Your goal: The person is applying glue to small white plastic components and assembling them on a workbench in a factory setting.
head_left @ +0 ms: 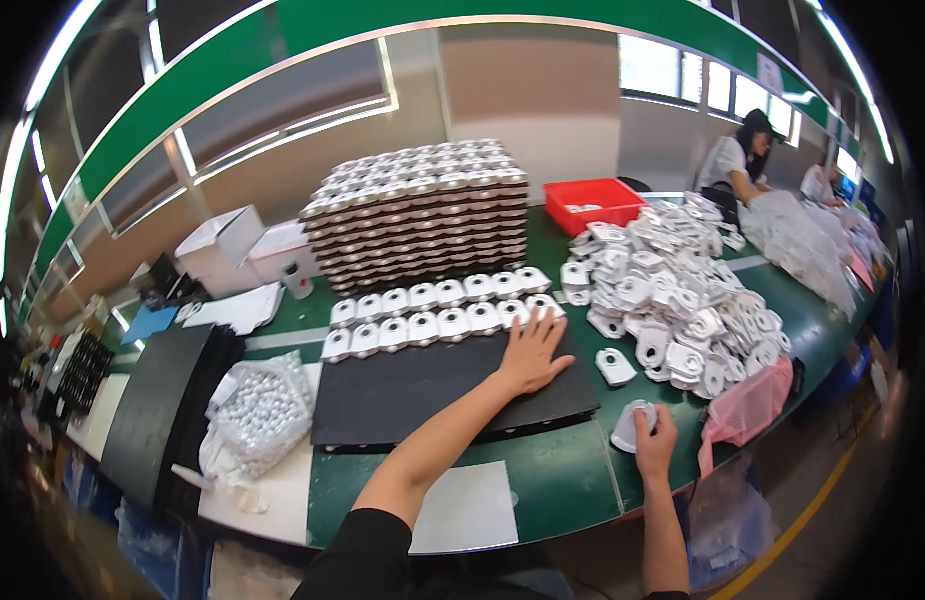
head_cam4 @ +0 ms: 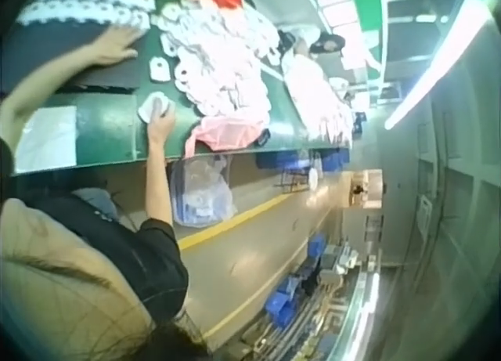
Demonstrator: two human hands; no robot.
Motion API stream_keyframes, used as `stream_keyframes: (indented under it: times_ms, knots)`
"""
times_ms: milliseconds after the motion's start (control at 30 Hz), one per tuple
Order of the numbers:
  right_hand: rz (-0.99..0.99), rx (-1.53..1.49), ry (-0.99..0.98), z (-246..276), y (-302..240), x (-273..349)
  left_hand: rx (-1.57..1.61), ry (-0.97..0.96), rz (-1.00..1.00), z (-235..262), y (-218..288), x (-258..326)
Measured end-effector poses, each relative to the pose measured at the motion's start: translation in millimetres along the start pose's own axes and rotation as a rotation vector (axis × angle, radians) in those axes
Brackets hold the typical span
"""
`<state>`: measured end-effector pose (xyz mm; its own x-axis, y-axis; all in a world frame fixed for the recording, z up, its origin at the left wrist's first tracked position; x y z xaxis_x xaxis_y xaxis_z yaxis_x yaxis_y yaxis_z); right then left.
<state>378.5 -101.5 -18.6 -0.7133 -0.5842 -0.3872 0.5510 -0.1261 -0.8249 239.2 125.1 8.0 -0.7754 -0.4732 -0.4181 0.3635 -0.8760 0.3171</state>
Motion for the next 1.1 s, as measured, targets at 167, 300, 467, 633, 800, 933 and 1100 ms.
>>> stream_keyframes:
  times_ms: [167, 300, 467, 633, 800, 933, 1100]
  knots:
    - [0.014, -0.001, 0.037, 9.7, 6.5, -0.7, -0.042, 0.129, -0.009, 55.5, -3.2, 30.0]
    - [0.022, -0.006, 0.043, 7.6, 8.8, -1.3, -0.241, 0.44, 0.229, 117.3, -79.2, 85.4]
    - [0.076, 0.062, 0.03, 1.0, 3.9, -2.6, -0.238, 0.509, 0.843, 162.2, -173.4, 172.2]
    - [0.101, 0.139, 0.012, 2.1, 13.3, -5.0, -0.001, 0.566, 0.744, 155.8, -208.7, 204.1]
    - [0.122, 0.138, 0.034, 3.3, 24.2, -4.3, -0.025, 0.507, 0.854, 171.1, -164.3, 199.7]
    - [0.124, 0.115, 0.011, 6.8, 21.1, -3.2, -0.275, 0.573, 0.622, 225.1, -159.3, 244.0]
    - [0.119, 0.142, 0.037, 12.0, 19.9, -5.1, -0.509, 0.435, 0.856, 268.8, -168.9, 328.0]
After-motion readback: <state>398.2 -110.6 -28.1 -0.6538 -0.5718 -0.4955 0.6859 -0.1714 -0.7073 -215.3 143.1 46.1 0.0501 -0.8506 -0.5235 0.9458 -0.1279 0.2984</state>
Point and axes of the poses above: each hand's wrist, its own x-axis away from the middle knuckle, its own z-axis out of the back of the hand, y = z × x, the point moved 2 cm from there along -x, towards the middle knuckle, and after that the axes turned 14 degrees about x, right-handed, at the moved point
